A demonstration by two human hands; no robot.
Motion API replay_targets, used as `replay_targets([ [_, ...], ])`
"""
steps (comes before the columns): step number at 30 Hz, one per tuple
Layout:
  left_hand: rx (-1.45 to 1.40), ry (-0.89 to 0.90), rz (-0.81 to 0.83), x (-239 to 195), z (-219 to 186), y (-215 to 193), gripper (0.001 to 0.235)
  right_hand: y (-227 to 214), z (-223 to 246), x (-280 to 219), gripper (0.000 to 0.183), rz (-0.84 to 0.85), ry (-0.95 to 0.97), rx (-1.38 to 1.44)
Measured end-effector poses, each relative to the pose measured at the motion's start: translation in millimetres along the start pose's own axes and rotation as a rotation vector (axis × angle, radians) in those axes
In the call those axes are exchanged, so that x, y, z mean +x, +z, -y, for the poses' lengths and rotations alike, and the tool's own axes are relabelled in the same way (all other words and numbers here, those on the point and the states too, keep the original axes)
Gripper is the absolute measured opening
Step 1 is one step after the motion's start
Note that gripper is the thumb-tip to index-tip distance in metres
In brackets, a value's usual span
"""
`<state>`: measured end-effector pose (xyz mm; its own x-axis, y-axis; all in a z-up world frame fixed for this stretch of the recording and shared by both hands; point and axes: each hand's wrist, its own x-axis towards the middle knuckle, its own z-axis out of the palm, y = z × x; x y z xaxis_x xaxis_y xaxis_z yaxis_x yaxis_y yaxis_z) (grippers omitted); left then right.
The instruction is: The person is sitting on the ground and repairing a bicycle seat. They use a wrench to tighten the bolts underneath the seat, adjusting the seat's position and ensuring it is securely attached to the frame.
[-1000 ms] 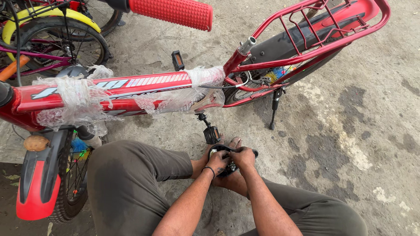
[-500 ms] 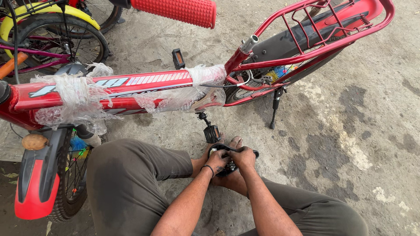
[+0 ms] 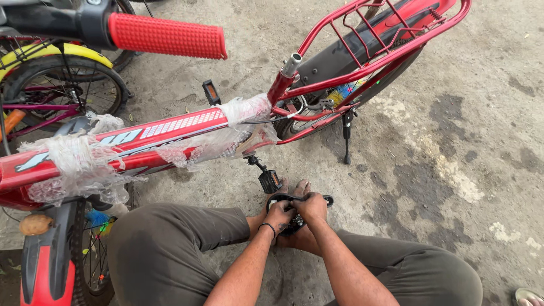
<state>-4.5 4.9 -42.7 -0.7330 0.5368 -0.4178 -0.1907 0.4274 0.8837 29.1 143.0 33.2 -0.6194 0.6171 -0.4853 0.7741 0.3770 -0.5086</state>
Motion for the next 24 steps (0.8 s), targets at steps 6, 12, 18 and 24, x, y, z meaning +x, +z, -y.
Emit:
replay_targets([
  [6, -0.077, -0.042, 0.008, -3, 11, 9, 0.029, 7, -13, -3, 0.039, -0.035, -0.092, -0.076],
  [12, -0.11, -0.084, 0.003, 9, 22, 9, 0.026, 12, -9, 3, 0.039, -0.038, -0.076, -0.055],
  [18, 0.026, 0.135, -0.097, 14, 24, -1, 0.033, 9, 4, 10, 0.044, 0.028, -0.088, -0.135],
  [24, -0.042, 0.077, -0.052, 10, 30, 20, 0.037, 7, -18, 12, 0.051, 0.009, -0.021, -0.116],
])
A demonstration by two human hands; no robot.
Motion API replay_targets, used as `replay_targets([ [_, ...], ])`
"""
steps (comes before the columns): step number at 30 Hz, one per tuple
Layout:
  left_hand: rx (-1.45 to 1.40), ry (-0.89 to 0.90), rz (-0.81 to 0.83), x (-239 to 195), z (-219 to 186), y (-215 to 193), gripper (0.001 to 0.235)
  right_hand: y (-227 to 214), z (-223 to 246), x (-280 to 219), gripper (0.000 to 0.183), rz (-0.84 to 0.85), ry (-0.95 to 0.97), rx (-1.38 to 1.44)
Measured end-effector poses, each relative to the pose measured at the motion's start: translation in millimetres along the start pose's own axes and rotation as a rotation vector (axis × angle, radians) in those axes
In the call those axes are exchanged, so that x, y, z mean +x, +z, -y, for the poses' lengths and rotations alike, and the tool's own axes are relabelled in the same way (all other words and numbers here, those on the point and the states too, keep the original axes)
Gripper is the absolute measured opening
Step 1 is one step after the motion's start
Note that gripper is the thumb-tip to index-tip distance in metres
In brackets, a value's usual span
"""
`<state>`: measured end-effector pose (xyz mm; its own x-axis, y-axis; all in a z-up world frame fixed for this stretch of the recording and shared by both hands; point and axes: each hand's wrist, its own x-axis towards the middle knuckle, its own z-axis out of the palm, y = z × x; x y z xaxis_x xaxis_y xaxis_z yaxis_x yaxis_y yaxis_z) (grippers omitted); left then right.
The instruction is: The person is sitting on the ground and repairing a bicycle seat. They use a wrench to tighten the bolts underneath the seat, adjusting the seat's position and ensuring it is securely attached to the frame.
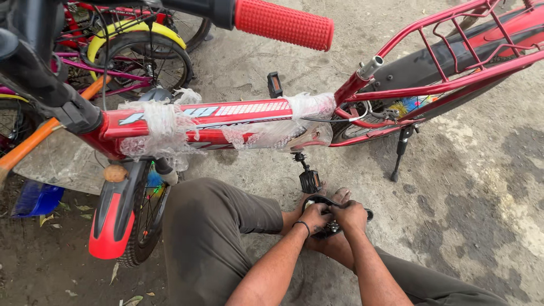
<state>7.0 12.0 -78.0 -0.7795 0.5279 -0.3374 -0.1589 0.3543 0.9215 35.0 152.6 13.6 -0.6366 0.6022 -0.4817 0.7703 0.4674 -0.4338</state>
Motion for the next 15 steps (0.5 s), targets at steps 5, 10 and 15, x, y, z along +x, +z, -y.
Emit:
replay_targets([
  [5, 0.076, 0.02, -0.013, 2, 2, -7, 0.038, 4, 9, 2, 0.045, -0.002, -0.032, 0.003],
  [10, -0.129, -0.008, 0.022, 5, 10, -4, 0.037, 2, 6, 2, 0.052, 0.03, -0.009, 0.059],
  [15, -0.066, -0.097, -0.072, 4, -8, -1, 0.044, -26, 30, -4, 0.041, 0.132, 0.001, 0.159],
])
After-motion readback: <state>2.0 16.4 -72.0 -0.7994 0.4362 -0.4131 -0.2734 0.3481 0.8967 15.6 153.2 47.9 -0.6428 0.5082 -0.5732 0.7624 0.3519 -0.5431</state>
